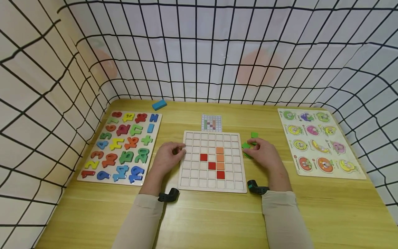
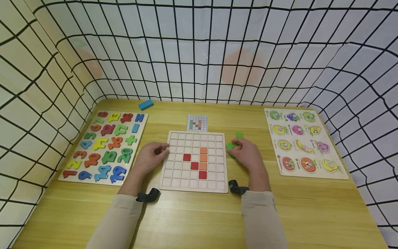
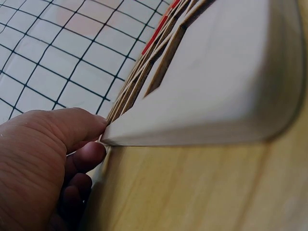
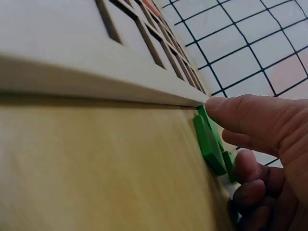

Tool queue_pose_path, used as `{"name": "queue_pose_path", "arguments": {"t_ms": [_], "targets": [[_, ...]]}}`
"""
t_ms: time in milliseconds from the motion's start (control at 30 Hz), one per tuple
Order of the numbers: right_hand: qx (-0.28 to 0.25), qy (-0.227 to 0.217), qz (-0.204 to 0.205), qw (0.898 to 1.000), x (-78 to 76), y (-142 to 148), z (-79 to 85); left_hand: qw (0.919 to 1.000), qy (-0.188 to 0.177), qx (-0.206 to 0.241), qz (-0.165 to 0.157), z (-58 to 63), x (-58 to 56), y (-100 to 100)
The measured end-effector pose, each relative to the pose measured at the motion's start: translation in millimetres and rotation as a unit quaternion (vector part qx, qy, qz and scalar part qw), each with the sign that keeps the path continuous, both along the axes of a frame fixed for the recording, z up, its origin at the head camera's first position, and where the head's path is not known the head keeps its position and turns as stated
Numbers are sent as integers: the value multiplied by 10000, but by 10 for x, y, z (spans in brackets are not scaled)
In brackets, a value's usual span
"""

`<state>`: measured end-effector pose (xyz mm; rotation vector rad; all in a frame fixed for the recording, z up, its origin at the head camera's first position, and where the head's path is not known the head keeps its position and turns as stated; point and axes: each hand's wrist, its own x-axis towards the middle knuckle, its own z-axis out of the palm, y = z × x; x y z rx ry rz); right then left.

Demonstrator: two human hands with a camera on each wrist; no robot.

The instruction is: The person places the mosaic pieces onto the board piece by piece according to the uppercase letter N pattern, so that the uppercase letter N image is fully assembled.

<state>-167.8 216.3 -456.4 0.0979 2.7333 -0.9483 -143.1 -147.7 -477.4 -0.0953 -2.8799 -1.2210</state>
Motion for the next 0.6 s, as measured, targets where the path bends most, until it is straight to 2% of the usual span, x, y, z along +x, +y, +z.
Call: {"name": "queue_pose_path", "arguments": {"t_ms": [267,600], "targets": [[217,-40,-147,9996,-3,-53,-9,10000,-55,-59,9,-7,-5,-4],[186,-50,-196,9996,7,-72,7,10000,-36,-48,20,-15,-8,-4]]}}
